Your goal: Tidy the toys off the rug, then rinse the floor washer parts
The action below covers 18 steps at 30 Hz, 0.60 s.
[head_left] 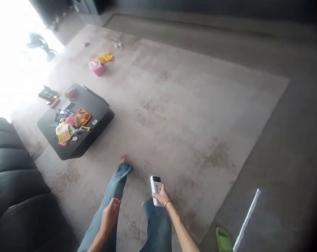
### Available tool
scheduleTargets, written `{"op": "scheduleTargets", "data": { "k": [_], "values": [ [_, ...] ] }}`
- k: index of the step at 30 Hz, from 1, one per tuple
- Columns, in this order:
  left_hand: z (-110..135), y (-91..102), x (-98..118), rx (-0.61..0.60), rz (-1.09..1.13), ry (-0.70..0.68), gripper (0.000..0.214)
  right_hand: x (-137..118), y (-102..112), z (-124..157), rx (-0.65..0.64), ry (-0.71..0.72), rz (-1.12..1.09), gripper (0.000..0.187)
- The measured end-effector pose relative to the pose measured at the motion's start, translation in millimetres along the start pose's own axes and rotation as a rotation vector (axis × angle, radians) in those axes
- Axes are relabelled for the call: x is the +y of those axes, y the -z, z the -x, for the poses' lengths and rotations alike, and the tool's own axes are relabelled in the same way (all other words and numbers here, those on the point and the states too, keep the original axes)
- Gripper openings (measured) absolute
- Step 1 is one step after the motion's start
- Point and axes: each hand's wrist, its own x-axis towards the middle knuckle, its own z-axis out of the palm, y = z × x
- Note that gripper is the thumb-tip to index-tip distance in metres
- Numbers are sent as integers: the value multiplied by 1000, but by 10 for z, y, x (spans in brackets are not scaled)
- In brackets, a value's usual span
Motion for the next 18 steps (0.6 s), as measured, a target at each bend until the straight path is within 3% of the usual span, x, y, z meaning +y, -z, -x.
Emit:
{"op": "scheduleTargets", "data": {
  "k": [4,8,12,15,18],
  "values": [
    [-910,213,-212,-10,188,79,40,-1475,-1025,-597,-30,120,241,48],
    [-1937,382,-324,-30,293,185,45,-3130,-2193,-1504,-17,300,448,49],
    [-2601,702,-536,-31,306,356,50,-4593,-3464,-2511,1,454,656,64],
    [-2872,893,-641,-8,311,490,53,-5317,-4297,-3250,27,546,740,75],
    [-3046,958,-591,-27,335,579,53,-5693,-4864,-3865,59,547,775,82]
  ]
}}
